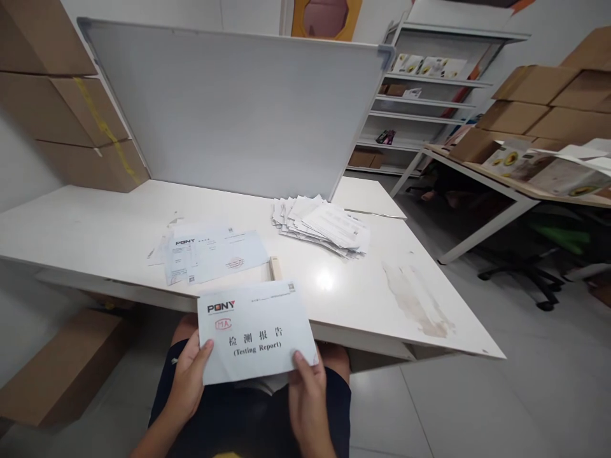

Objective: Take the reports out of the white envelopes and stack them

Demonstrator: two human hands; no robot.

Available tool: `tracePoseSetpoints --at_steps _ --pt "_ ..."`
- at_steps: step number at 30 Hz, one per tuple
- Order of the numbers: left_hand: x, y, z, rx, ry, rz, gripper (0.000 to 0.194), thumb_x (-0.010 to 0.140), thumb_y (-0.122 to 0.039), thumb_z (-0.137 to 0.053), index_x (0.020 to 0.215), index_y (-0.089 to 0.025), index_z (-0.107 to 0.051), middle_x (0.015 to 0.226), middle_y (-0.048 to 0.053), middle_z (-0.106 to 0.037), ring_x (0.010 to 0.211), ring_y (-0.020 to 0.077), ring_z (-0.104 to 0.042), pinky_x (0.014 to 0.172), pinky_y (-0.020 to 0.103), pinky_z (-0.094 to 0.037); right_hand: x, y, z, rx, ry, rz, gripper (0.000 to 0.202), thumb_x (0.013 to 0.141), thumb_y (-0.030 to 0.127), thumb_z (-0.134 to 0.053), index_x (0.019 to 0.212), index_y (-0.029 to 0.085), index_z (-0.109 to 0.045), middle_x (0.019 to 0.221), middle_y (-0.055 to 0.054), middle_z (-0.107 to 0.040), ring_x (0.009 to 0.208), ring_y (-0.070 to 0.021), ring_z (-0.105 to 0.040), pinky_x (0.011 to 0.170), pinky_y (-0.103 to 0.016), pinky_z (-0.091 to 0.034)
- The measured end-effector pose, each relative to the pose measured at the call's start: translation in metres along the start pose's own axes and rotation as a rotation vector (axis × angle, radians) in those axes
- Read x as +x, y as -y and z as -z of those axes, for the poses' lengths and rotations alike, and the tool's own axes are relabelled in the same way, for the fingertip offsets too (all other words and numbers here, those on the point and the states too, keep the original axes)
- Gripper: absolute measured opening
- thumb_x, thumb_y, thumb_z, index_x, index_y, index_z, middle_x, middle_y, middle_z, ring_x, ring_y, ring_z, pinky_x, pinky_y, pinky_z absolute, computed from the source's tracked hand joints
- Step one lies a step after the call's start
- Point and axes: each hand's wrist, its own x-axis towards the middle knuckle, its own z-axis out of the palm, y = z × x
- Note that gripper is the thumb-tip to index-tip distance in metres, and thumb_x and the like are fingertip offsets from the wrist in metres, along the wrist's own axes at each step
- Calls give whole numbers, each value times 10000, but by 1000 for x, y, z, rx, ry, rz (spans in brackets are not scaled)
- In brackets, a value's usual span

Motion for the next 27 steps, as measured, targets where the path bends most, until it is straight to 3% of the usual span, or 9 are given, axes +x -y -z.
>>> tracePoseSetpoints --at_steps 4,8,11,15,18,22,27 --pt "16 -14 -1 222 16 -199 448 771 -548 -648 1037 -188 -651 1029 93 -728 994 285 -671 876 422 -545 31 36 25 -304 47 107 413 629 414 -806 976 217 -700 967 -65 -734 875 -254 -658 784 -380 -528" --pt "38 -28 -22 297 -5 -352 353 767 -517 -656 928 -203 -657 954 67 -729 979 268 -665 898 398 -515 54 56 28 -481 25 390 304 680 434 -754 862 198 -694 821 -55 -714 825 -231 -635 768 -353 -500" --pt "64 -25 -44 301 -3 -382 325 803 -486 -622 955 -199 -623 951 70 -706 977 251 -653 904 383 -496 78 47 20 -470 -23 525 310 720 431 -694 913 189 -672 903 -69 -711 901 -238 -628 835 -379 -474" --pt "89 -7 -57 390 -13 -402 371 836 -415 -589 1125 -194 -517 1133 118 -629 1104 239 -590 967 384 -442 103 16 16 -477 -4 512 339 729 412 -653 968 172 -654 965 -89 -700 962 -248 -610 888 -410 -443" --pt "80 1 -52 439 -22 -382 315 869 -399 -546 1110 -200 -509 1079 100 -636 1052 226 -601 939 372 -445 98 5 22 -422 -43 493 300 733 400 -653 935 179 -643 896 -59 -688 913 -224 -611 860 -381 -452" --pt "45 3 -39 346 -13 -317 281 875 -453 -540 1006 -204 -555 962 68 -665 956 220 -627 857 337 -477 71 10 38 -405 -57 374 281 715 387 -686 917 197 -641 806 -18 -672 790 -187 -609 752 -317 -475" --pt "15 20 -34 149 100 -77 374 778 -522 -648 915 -176 -612 894 71 -702 835 230 -659 743 316 -505 52 15 65 -379 -124 234 465 682 345 -684 1125 220 -618 1091 -63 -676 1007 -236 -608 838 -339 -477"
